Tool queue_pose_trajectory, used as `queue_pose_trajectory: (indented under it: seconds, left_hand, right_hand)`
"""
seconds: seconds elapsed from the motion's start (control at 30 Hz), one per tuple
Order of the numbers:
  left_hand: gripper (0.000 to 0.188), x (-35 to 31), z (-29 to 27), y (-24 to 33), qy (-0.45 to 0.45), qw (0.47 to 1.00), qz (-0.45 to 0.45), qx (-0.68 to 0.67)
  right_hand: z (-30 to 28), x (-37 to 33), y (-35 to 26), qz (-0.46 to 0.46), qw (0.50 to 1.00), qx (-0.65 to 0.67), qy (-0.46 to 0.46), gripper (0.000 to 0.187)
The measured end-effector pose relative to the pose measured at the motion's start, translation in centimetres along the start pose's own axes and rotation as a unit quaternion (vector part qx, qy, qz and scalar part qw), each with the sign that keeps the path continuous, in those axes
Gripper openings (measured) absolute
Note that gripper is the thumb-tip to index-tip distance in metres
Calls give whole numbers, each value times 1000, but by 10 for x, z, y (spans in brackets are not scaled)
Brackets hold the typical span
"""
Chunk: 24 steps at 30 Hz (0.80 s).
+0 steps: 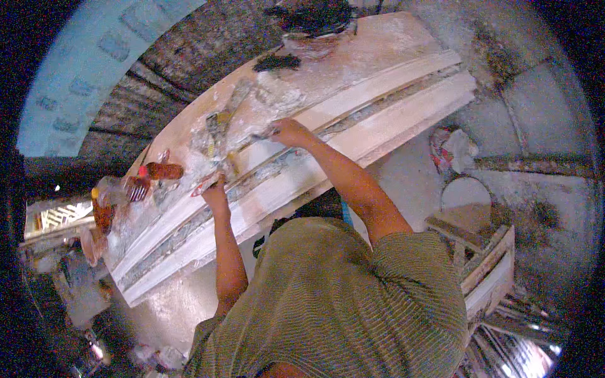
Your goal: The person cleans a long white wooden molding on a workbench using a brush and a scraper. They repeatedly brush off dust and scrape away residue along the grooves and edges of the piece.
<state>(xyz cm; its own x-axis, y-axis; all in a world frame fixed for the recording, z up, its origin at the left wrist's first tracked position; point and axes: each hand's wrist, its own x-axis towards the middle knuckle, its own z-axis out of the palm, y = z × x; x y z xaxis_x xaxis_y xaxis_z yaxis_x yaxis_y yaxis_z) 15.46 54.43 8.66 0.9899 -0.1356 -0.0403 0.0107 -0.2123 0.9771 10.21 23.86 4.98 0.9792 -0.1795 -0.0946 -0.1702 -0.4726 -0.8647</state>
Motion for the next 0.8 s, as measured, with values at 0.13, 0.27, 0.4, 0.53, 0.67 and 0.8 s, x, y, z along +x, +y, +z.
queue_pose_trajectory:
  seconds: [0.13, 0.27, 0.4, 0.53, 0.67, 0.8]
  left_hand:
    - [29, 10, 2, -9, -16, 999, 16, 34]
    - [26, 20, 59, 1, -68, 998, 5, -15]
    - [25, 23, 89, -8, -64, 998, -11, -12]
    - [29, 23, 110, -3, -66, 996, 42, 43]
    - [32, 22, 137, -5, -66, 994, 54, 72]
    - [30, 26, 173, -18, -71, 996, 6, 46]
  right_hand:
    - [-78, -54, 12, 249, 946, 149, 147, 28]
    - [-75, -54, 104, 199, 905, 32, 374, 28]
    - [45, 0, 9, 319, 842, -24, 435, 31]
    - [41, 19, -26, 332, 764, 110, 542, 27]
    - [-79, 20, 81, 344, 767, -51, 540, 30]
    - [-281, -8, 198, 371, 829, -198, 369, 27]
